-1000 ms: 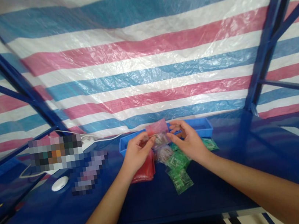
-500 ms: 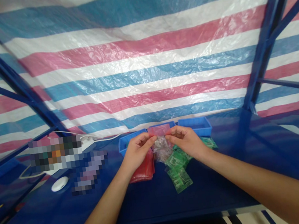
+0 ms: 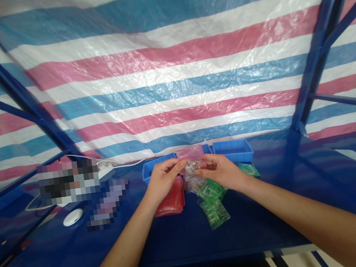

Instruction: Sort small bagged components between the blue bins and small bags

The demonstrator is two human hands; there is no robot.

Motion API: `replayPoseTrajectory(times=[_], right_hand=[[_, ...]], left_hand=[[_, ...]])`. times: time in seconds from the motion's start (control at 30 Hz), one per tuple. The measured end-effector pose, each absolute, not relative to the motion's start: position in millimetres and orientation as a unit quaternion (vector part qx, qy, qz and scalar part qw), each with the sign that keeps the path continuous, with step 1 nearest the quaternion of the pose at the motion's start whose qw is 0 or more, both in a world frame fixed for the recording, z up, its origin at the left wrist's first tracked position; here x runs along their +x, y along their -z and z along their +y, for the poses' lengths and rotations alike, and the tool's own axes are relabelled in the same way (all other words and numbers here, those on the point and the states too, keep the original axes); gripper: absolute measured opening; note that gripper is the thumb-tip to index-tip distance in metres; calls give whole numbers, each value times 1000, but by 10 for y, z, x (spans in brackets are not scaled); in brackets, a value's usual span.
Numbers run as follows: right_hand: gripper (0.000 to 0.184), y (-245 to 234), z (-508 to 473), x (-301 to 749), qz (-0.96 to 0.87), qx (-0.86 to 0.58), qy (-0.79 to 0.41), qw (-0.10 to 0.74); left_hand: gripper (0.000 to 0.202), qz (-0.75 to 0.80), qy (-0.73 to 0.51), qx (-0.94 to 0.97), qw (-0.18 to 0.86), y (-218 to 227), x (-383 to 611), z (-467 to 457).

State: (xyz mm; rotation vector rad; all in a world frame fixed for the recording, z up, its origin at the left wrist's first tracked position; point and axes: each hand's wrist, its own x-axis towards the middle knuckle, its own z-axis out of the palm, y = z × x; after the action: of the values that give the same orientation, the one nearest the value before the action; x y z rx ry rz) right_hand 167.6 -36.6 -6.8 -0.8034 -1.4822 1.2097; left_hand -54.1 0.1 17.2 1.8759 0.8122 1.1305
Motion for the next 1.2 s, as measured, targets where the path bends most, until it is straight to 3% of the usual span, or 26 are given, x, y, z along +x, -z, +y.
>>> replayPoseTrajectory(times=[0.13, 0.27, 0.43, 0.57, 0.63, 1.2], right_hand=[[34, 88, -264, 1749, -590, -338, -457, 573], [49, 89, -122, 1859, -539, -386, -409, 627], [62, 115, 24, 2005, -578, -417, -307, 631], [33, 159, 121, 2066, -650, -472, -153, 576], [26, 165, 162, 2058, -686, -487, -69, 536], [36, 261, 235, 1914, -771, -534, 67, 340]], left_hand=[[35, 302, -473, 684, 466, -168, -526, 45], [55, 308, -499, 664, 464, -166, -561, 106], [53, 343, -523, 660, 418, -156, -606, 155], [49, 357, -525, 661, 401, -152, -609, 158], [48, 357, -525, 659, 403, -151, -607, 158], [45, 353, -521, 664, 404, -149, -591, 151]])
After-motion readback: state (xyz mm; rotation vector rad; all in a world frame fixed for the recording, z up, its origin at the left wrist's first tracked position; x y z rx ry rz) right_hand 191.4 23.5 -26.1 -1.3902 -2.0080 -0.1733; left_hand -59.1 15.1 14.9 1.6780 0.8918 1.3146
